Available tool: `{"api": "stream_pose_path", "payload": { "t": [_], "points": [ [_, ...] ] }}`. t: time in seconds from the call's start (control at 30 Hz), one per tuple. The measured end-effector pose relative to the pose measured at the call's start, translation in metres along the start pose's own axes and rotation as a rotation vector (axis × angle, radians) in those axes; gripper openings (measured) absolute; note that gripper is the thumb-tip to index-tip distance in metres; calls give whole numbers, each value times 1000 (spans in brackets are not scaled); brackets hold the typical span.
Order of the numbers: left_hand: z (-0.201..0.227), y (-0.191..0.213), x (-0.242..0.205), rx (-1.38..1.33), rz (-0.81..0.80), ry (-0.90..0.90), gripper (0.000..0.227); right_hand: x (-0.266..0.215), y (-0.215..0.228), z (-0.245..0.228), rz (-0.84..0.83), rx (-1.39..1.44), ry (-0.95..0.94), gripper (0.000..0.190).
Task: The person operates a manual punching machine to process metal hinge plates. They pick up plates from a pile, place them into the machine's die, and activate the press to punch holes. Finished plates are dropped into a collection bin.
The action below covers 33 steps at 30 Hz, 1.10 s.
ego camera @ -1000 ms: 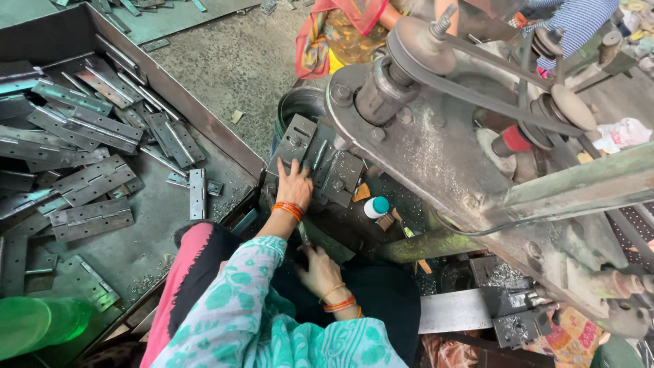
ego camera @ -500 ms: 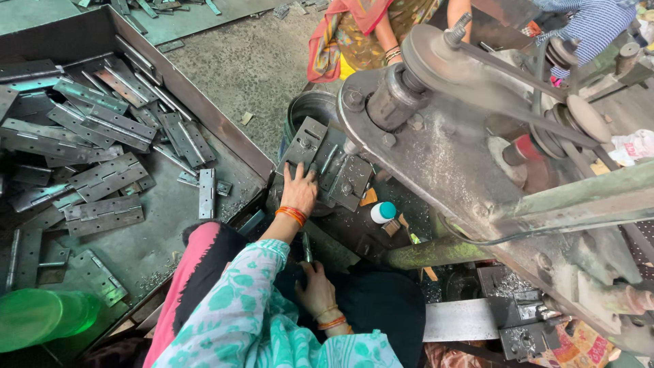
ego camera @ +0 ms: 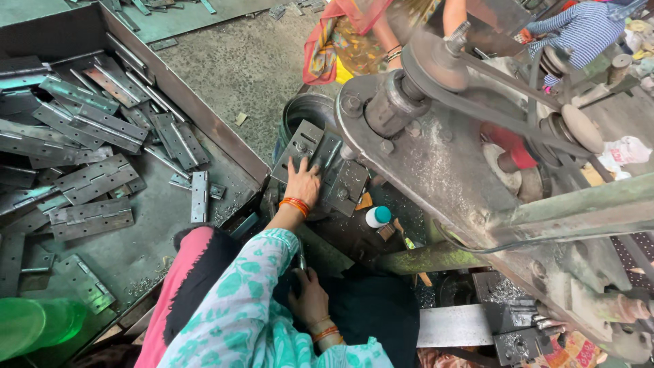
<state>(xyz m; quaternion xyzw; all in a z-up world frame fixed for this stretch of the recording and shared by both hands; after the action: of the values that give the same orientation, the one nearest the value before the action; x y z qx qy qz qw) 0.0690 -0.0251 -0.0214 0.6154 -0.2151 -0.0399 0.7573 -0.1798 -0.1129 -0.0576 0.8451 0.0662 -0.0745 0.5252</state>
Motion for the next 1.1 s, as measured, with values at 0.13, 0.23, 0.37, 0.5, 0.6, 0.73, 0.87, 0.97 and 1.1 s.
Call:
{"api": "stream_pose_path", "payload": {
  "t": [0.13,0.23,0.37,0.5,0.6,0.73,0.87,0.97,1.1],
  "points": [
    [2,6,-18,-17,-17,11,33,1,-3,10,3,-8,40,52],
    [-1,12,-18,-9,-32,-6,37,18,25,6,-4,-54,93,52],
    [-2,15,-1,19,-108,29,39,39,58,-1,-37,-122,106,53],
    [-2,19,18,24,-147,20,39,29,41,-5,-110,-152,-16,55],
    [-3,17,18,17,-101,24,40,3,6,0,-50,-20,-33,56],
    [-4,16,21,88,-136,1,40,0,-14,10,68,1,103,54],
    [-3,21,27,55,-178,-16,36,12,0,12,-69,-17,16,56],
    [-2,28,20,94,-177,-40,36,26,36,2,-62,-41,83,50],
    [1,34,-8,82,-196,-61,31,45,69,-11,-79,-73,116,50]
  ]
}}
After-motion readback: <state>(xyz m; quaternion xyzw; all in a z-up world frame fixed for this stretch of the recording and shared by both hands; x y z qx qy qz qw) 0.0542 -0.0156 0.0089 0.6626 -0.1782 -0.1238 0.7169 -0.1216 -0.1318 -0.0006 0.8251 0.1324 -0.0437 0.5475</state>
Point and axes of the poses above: each hand's wrist, its own x-axis towards the middle knuckle, its own y-axis out of the back of the hand, z = x × y, the point moved 3 cm from there along x, towards the middle knuckle, and after that the axes turned 2 degrees about -y, right-handed, at the moved point
